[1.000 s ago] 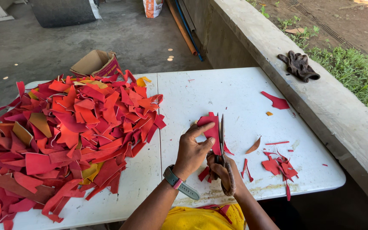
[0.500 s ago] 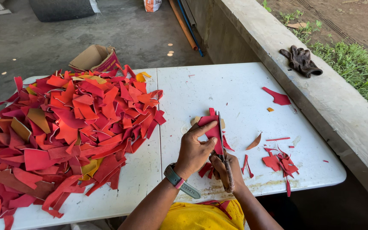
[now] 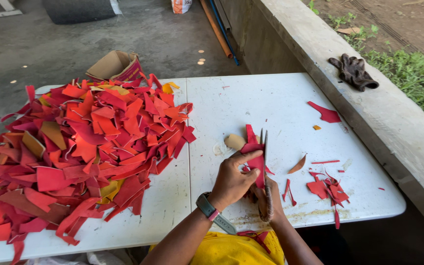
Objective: The person uses shears to cut red and orange paper pieces into smaller strips on a white table. The cut pieces are gathered and placed into a white sack. The person repeatedly picks up paper, cuts it, and transfers the pieces into the sack.
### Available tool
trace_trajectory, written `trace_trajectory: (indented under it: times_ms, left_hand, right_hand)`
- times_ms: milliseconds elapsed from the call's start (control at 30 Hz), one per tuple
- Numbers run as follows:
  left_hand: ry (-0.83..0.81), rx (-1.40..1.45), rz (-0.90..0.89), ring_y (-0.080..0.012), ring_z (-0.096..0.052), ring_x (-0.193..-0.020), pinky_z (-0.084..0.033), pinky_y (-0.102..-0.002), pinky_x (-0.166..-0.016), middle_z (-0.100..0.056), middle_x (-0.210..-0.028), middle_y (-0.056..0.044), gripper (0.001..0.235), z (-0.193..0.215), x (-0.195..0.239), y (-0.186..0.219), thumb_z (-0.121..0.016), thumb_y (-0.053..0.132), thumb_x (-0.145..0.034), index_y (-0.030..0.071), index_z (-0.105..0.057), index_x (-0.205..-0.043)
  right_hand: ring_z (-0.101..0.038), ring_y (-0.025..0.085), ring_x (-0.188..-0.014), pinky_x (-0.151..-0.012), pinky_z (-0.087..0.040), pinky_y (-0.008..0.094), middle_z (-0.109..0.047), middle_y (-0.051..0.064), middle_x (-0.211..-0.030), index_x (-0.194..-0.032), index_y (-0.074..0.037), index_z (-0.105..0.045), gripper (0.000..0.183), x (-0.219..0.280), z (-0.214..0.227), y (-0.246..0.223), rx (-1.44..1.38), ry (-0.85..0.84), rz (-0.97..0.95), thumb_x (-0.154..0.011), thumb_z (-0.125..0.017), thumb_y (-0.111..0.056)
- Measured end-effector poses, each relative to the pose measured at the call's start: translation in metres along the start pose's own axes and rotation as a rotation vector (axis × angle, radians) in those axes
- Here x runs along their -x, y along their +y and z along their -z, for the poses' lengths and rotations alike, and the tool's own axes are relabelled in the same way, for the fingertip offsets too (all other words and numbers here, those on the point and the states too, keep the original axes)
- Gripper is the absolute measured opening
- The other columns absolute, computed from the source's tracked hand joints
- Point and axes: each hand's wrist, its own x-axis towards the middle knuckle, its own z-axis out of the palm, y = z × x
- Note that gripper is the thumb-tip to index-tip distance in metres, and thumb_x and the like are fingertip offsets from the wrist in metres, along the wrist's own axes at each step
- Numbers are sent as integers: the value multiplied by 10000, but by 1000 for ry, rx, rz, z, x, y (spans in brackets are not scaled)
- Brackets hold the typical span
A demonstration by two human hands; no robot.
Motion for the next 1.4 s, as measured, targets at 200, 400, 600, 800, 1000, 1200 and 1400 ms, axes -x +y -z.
trace_trajectory:
  times_ms: [200, 400, 600, 800, 1000, 1200, 1400]
  left_hand:
    - [-6, -31, -125, -156, -677, -1191, -583, -287, -961, -720, -1316, -123, 420, -7, -8, -17, -688, 83, -918, 75, -694, -1337]
    - [298, -269, -58, -195, -693, -1038, -577, -380, -858, -691, -1245, -103, 484, 141, -71, -21, -620, 21, -830, 57, -615, -1313]
    - [404, -805, -39, -440, -594, -1105, -518, -495, -855, -472, -1363, -248, 583, 190, -57, -48, -766, 84, -817, -5, -550, -1351]
    - [-231, -755, -294, -382, -612, -1125, -497, -431, -983, -550, -1372, -200, 460, 32, -62, -95, -609, -67, -806, 39, -659, -1251]
    - [-255, -789, -413, -402, -630, -1077, -463, -494, -1027, -655, -1170, -190, 276, -26, -86, -110, -617, -13, -808, 92, -686, -1053]
    - [-43, -250, -169, -341, -719, -935, -578, -403, -790, -723, -1018, -198, 354, -13, -104, -62, -702, 150, -960, 74, -580, -1284]
    - [-21, 22, -37, -132, -669, -790, -564, -298, -680, -688, -907, -94, 590, 35, -77, 19, -674, 56, -857, 107, -454, -1402]
  right_hand:
    - [-447, 164, -398, -367, -343, 324, -513, 68, -545, -720, -5, -536, 317, 2, 7, 0, -181, 87, -136, -961, -611, -196]
    - [-435, 169, -397, -372, -347, 312, -486, 47, -572, -751, -41, -585, 233, -2, 77, -11, -282, 191, -133, -929, -596, -191]
    - [-454, 201, -414, -395, -370, 340, -497, 66, -607, -762, -41, -548, 241, -9, 106, 0, -335, 269, -160, -945, -588, -195]
    - [-464, 199, -432, -401, -387, 352, -501, 64, -624, -786, -53, -548, 228, -8, 107, 6, -338, 257, -141, -952, -566, -208]
    - [-467, 198, -432, -398, -392, 351, -498, 66, -623, -786, -47, -547, 249, -4, 106, -4, -360, 279, -176, -967, -561, -216]
    - [-469, 199, -426, -387, -377, 352, -503, 72, -617, -770, -44, -541, 256, -1, 102, -9, -333, 302, -195, -955, -572, -218]
    - [-469, 191, -450, -426, -380, 344, -510, 71, -618, -754, -21, -541, 283, 0, 94, -16, -262, 269, -198, -950, -608, -215]
